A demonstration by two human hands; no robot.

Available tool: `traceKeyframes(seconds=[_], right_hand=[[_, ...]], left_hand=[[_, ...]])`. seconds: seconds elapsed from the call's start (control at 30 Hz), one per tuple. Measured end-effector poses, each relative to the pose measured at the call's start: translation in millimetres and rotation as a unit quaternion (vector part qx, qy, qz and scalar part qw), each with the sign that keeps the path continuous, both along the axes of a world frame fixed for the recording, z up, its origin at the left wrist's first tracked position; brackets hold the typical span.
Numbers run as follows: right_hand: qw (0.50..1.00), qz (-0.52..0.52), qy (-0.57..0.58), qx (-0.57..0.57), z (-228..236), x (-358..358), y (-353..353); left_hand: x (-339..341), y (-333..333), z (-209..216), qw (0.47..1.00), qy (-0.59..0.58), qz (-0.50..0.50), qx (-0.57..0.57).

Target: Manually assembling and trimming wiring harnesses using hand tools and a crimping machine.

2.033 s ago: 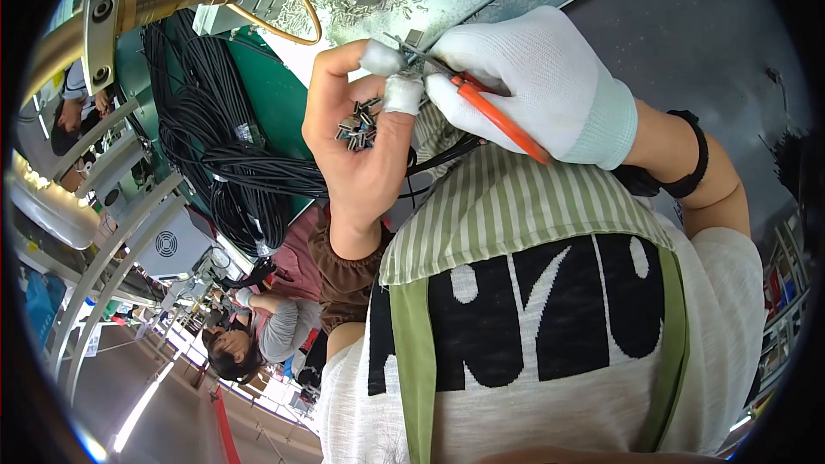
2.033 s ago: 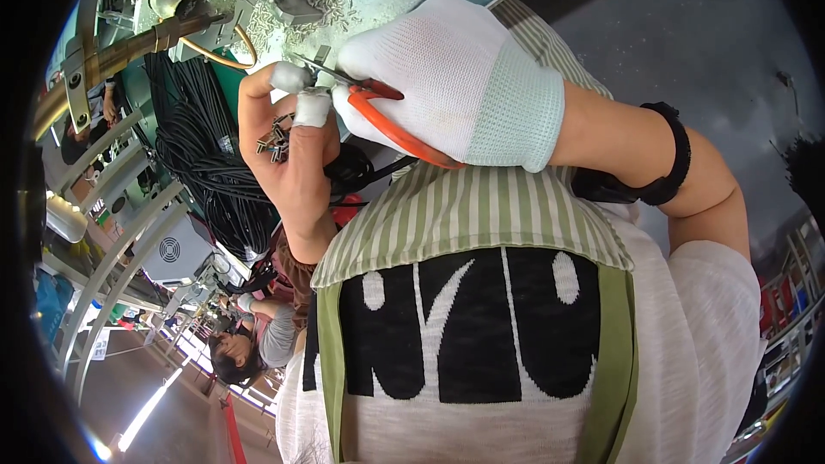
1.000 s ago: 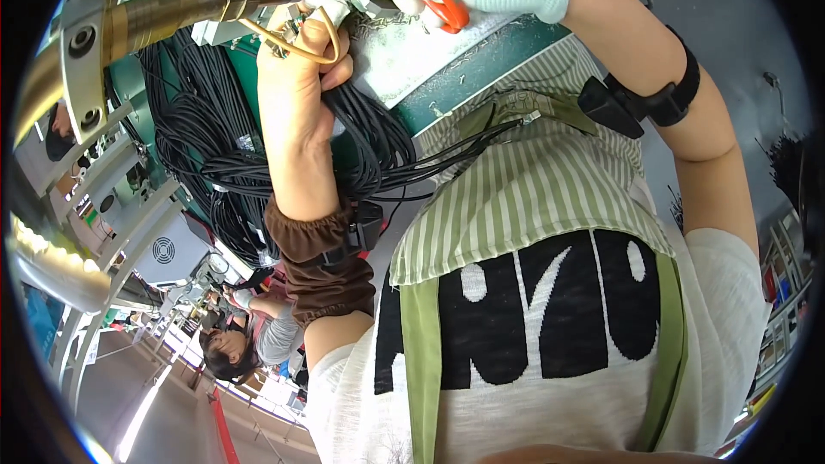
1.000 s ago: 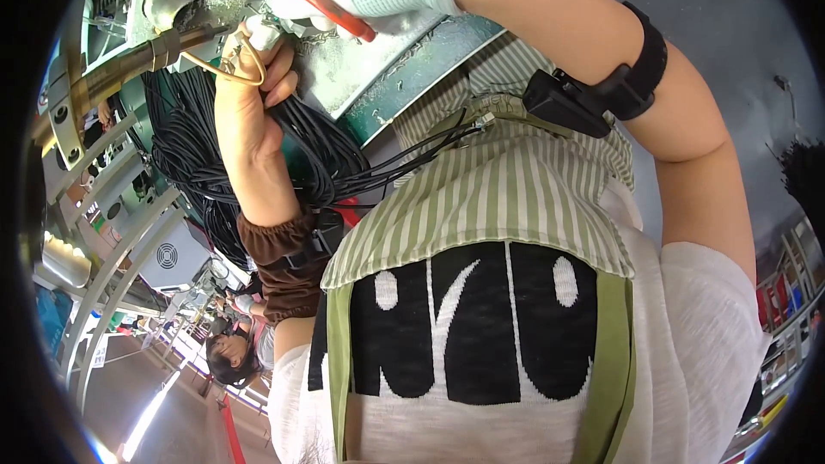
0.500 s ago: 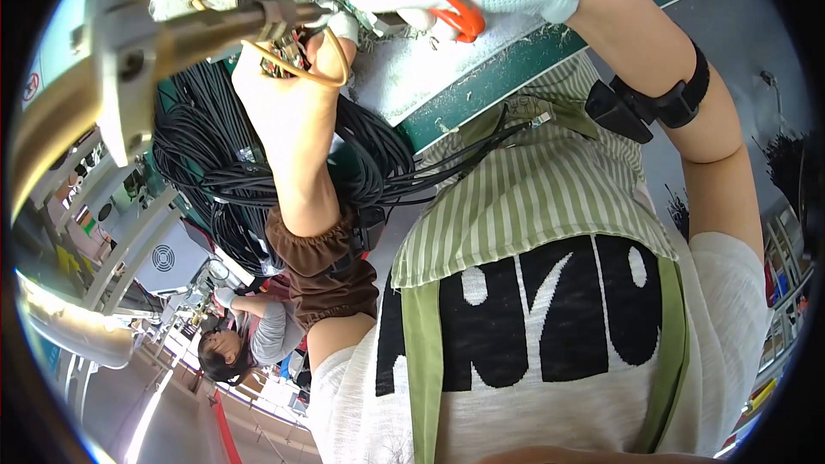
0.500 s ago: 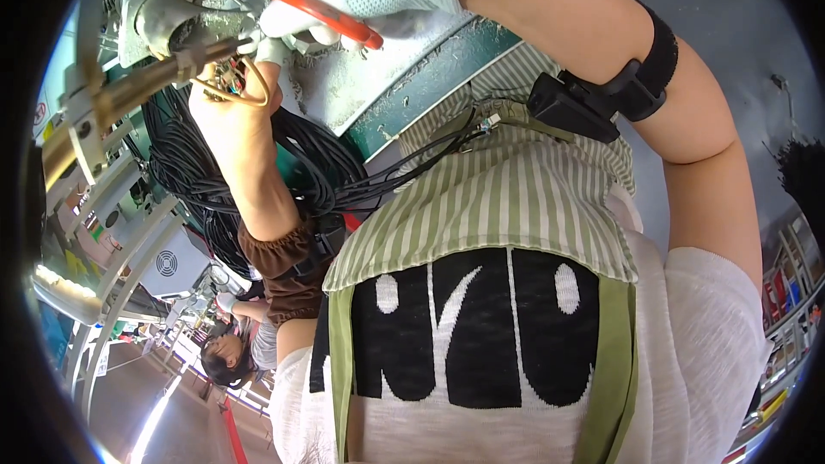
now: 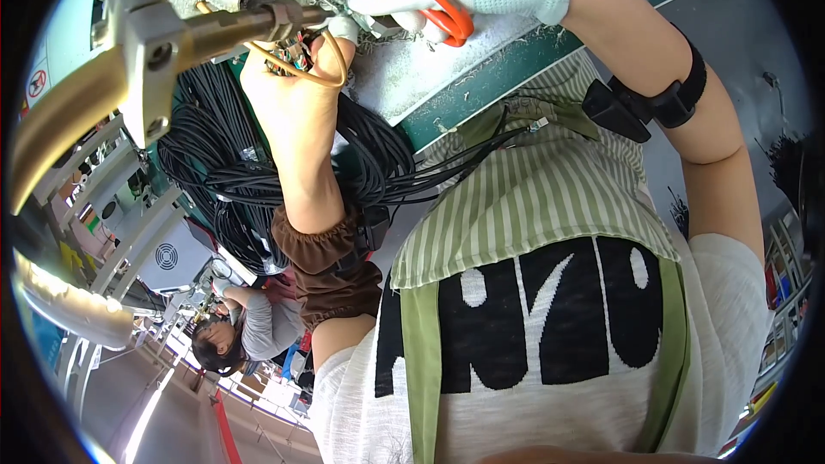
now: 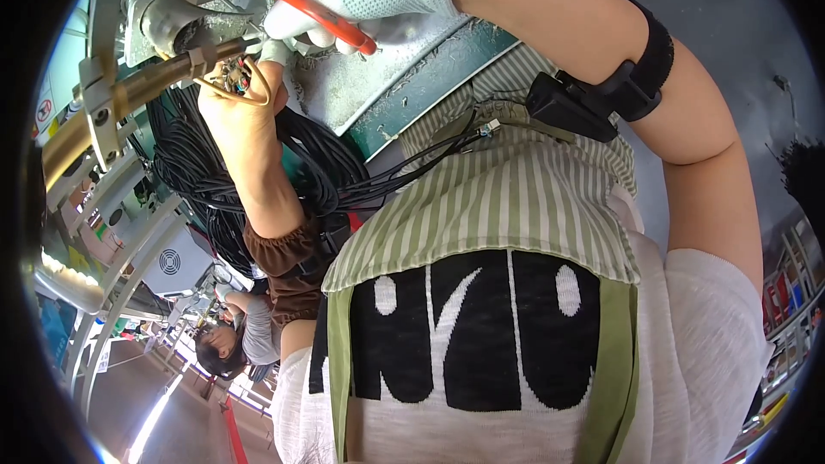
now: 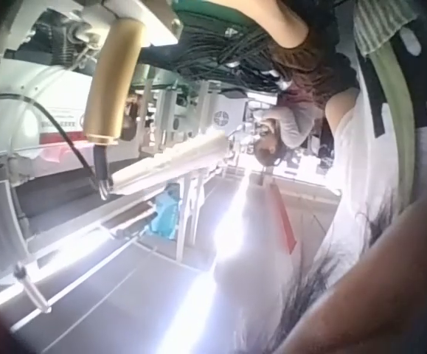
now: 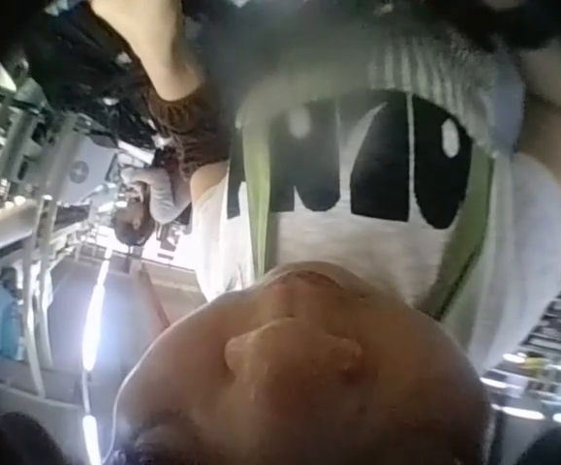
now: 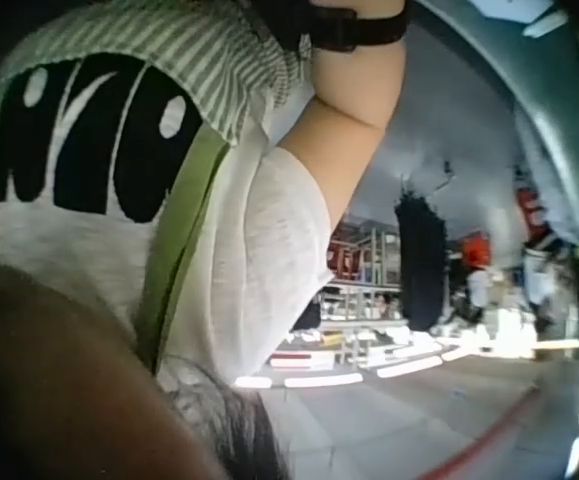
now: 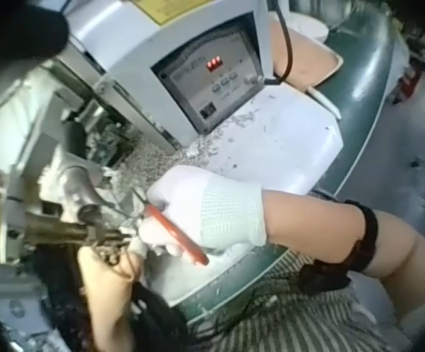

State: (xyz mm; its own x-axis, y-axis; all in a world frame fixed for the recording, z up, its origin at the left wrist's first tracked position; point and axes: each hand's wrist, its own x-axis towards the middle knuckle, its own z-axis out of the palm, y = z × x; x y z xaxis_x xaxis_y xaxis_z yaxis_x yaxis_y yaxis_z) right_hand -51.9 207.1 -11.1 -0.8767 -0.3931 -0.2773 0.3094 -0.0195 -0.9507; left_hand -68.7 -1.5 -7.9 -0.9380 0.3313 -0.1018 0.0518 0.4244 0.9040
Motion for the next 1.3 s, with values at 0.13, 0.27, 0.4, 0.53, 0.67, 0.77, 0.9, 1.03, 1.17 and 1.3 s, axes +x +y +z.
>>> traceKeyframes(seconds=[0.13, 0.27, 0.4, 0.53, 0.67, 0.77, 0.9, 1.03, 1.17, 1.3], right_hand=[[0.998, -0.028, -0.033, -0.037, -12.5, -5.9, -3.2], [0.998, -0.06, 0.033, 0.009, -17.1, 0.2, -1.4], [0.983, -0.094, 0.15, 0.052, -14.1, 10.8, -0.4], [0.977, -0.105, 0.163, 0.087, -16.8, 5.4, -2.8], [0.992, -0.092, 0.09, 0.002, -17.0, -0.4, -2.9], [0.994, -0.087, 0.022, -0.059, -14.2, -0.9, -1.3], [0.994, -0.07, 0.076, -0.019, -16.7, 0.6, 0.6], [0.994, -0.06, 0.067, -0.058, -14.1, 1.3, 1.5], [0.996, -0.065, -0.016, -0.053, -7.8, 3.1, 0.5], [0.996, -0.063, 0.043, -0.052, -16.0, 2.4, 1.4]], left_hand=[[-13.5, -7.9, -4.1, 0.993, -0.072, -0.029, 0.085], [-17.6, -17.2, -8.7, 0.967, -0.159, -0.052, 0.191], [-8.0, -16.2, -9.6, 0.977, -0.119, -0.029, 0.172], [-9.8, -11.6, -10.3, 0.97, -0.152, -0.027, 0.187], [-18.4, -2.9, -12.2, 0.966, -0.173, -0.046, 0.188], [-20.4, -1.6, -12.7, 0.973, -0.145, -0.043, 0.172], [-20.1, -3.3, -13.4, 0.982, -0.11, -0.054, 0.144], [-18.7, -0.8, -11.5, 0.985, -0.087, -0.065, 0.133], [-11.9, 3.7, -6.7, 0.994, -0.075, -0.027, 0.078], [-12.2, 3.4, -8.9, 0.996, -0.05, -0.009, 0.068]])
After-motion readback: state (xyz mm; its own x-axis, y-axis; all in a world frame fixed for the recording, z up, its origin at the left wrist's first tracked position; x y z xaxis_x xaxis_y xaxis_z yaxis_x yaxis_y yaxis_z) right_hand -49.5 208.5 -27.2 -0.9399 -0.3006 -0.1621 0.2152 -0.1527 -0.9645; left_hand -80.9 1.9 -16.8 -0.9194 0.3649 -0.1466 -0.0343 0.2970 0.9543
